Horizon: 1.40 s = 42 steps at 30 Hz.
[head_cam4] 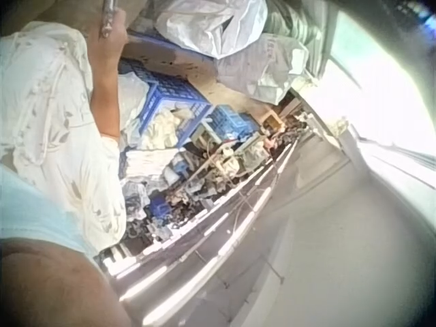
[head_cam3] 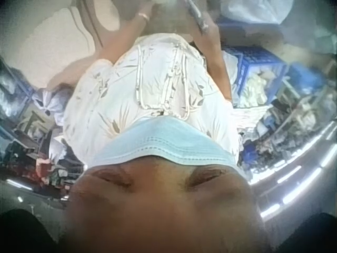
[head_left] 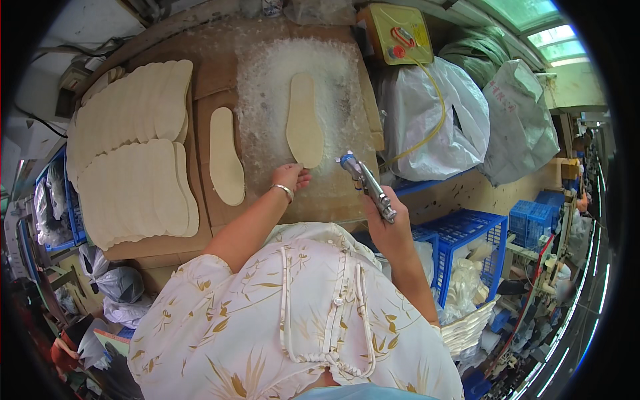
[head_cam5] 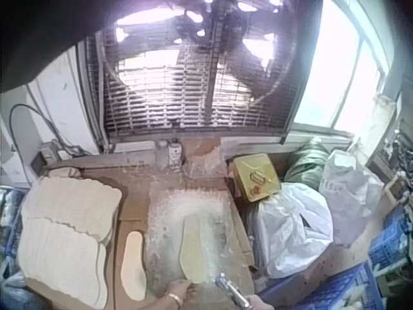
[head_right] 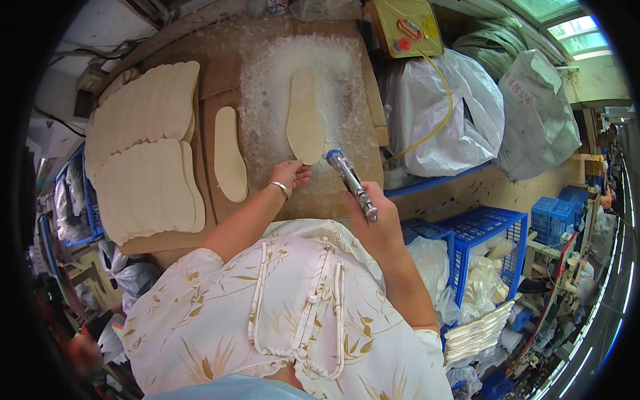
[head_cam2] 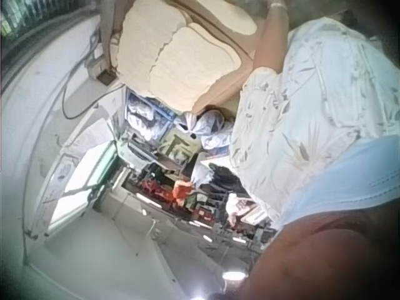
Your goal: Applying adhesive to shoe soles and organizing them.
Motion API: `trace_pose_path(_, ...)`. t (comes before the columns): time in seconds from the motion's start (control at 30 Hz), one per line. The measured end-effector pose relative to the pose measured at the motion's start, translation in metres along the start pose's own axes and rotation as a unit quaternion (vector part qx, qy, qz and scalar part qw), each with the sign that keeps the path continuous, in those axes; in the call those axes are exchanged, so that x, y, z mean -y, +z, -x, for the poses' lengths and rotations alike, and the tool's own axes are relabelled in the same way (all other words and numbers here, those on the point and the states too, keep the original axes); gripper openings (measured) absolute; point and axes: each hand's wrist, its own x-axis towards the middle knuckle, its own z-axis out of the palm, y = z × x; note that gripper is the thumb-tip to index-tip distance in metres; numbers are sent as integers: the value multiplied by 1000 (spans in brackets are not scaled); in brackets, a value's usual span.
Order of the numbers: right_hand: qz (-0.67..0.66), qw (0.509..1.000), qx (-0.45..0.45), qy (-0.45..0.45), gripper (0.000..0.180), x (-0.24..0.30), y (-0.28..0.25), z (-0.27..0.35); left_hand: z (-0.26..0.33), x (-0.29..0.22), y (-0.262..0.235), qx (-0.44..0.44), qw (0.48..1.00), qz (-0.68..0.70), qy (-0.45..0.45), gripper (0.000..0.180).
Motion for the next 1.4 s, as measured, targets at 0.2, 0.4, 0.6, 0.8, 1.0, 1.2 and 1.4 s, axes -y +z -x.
trace_pose_path(0.2, 5, 1000, -14, 1, 19, -3, 0, 2, 2, -1, 1, -1, 1000, 2, 0, 19)
trace_pose_path(0.4, -4, 1000, 11, -18, 18, -2, 1, 11, -1, 2, -1, 2, 1000, 3, 3, 18)
trace_pose_path(0.6, -19, 1000, 16, 2, 17, -6, 1, 18, -1, 2, 0, 1, 1000, 4, 0, 17)
trace_pose_path(0.8, 9, 1000, -13, 16, 17, -4, 2, 19, 1, 2, 1, -3, 1000, 3, 1, 17)
trace_pose_path(1.0, -4, 999, 42, 2, 18, -8, 2, 29, -2, 5, -1, -2, 1000, 14, 6, 17)
trace_pose_path(1.2, -5, 1000, 21, 19, 18, -9, 3, 35, -1, 6, -3, 3, 1000, 14, 4, 18)
trace_pose_path(1.4, -7, 999, 3, 36, 18, -12, 2, 35, 3, 4, 1, -11, 1000, 8, 2, 15)
